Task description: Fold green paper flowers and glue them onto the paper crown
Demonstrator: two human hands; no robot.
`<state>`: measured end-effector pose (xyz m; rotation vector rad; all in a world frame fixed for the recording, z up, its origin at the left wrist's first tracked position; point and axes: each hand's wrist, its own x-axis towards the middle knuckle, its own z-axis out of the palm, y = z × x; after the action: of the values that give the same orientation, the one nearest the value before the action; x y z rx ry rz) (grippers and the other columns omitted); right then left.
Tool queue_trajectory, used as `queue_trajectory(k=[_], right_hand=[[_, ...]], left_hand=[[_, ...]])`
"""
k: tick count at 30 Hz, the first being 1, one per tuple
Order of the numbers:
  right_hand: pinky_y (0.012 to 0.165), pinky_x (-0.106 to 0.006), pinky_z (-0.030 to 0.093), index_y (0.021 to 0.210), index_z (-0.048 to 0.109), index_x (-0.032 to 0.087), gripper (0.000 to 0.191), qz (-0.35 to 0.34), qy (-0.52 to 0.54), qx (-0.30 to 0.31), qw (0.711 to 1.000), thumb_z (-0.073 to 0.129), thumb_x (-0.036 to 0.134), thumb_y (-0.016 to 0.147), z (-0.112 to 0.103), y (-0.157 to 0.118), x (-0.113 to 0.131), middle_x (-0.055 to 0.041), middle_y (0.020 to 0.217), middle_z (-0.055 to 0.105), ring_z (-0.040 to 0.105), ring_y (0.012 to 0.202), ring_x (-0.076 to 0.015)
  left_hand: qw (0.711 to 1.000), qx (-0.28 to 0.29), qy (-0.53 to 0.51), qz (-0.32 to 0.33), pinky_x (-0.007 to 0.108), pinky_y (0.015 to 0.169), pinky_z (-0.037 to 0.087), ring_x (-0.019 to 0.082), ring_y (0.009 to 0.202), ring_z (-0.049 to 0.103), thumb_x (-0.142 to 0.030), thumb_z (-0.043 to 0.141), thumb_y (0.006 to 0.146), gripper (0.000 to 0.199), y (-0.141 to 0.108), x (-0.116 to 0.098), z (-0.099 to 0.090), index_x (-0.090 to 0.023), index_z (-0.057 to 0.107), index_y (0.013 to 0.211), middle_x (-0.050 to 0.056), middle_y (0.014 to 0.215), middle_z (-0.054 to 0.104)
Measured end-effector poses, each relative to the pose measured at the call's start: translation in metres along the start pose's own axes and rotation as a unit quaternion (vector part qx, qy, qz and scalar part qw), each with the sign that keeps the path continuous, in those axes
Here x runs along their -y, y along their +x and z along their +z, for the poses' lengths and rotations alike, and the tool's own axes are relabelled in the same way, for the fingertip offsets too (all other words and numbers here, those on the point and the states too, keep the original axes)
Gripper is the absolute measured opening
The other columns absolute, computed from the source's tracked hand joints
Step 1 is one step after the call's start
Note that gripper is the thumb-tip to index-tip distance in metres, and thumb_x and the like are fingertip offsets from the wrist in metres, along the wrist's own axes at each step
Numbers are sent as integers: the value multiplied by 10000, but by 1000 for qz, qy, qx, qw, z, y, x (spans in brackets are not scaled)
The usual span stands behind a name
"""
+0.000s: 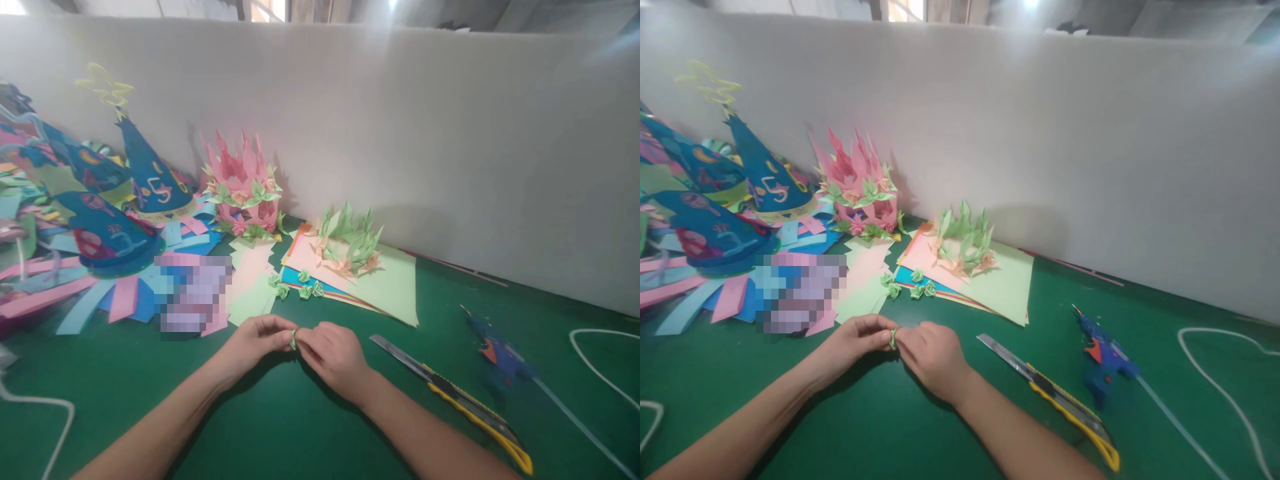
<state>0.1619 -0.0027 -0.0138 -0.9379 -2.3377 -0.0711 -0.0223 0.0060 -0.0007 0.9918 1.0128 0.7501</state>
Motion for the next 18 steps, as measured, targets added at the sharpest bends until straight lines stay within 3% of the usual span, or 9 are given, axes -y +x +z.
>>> queue_trajectory(k=[3,5,9,11,13,16,18], right_hand=[[587,-256,366,867,604,207,159,58,98,-10,993,447,219,890,-6,6,-3,-10,695,642,513,600,-127],[722,-280,419,963,592,215,167,112,142,-36,983,450,200,876,-10,12,-8,-34,858,664,564,761,-153],[963,-383,362,1162,517,211,423,163,141,-48,975,374,50,798,-9,26,-32,-78,1172,560,468,1123,-196],[1017,-417,313,1204,496,206,584,165,129,-18,978,344,-21,688,-3,34,-47,-85,1273,486,394,1212,-201],[1037,-434,289,1230,486,199,679,165,133,32,977,353,-30,605,4,43,-59,-87,1322,448,364,1243,-215],[1027,-435,305,1235,491,199,696,167,165,78,969,384,-11,581,12,53,-66,-85,1313,468,398,1220,-227],[1017,-429,316,1221,503,201,670,169,198,80,962,402,0,590,13,56,-63,-80,1284,501,434,1188,-224]], left_hand=[[999,-18,21,44,309,805,479,155,810,604,-352,674,703,297,0,0,2,-169,642,935,50,900,656],[991,-45,69,109,312,810,474,159,837,585,-336,637,732,285,2,1,1,-183,626,972,62,964,617],[951,-112,150,248,323,859,439,194,995,530,-191,552,738,134,8,0,-4,-190,617,854,76,1054,535],[947,-127,151,255,347,889,420,197,1028,525,-115,489,708,169,9,-3,-6,-193,579,827,68,1045,548],[954,-103,148,239,369,922,396,189,1017,546,-60,425,666,247,9,-8,-7,-195,547,832,56,994,587],[954,-72,154,245,365,981,347,177,1089,526,-36,375,655,315,11,-18,-9,-202,533,871,54,1051,607],[939,-115,171,275,355,1025,297,171,1186,454,-68,373,715,324,17,-23,-11,-208,531,960,60,1178,561]])
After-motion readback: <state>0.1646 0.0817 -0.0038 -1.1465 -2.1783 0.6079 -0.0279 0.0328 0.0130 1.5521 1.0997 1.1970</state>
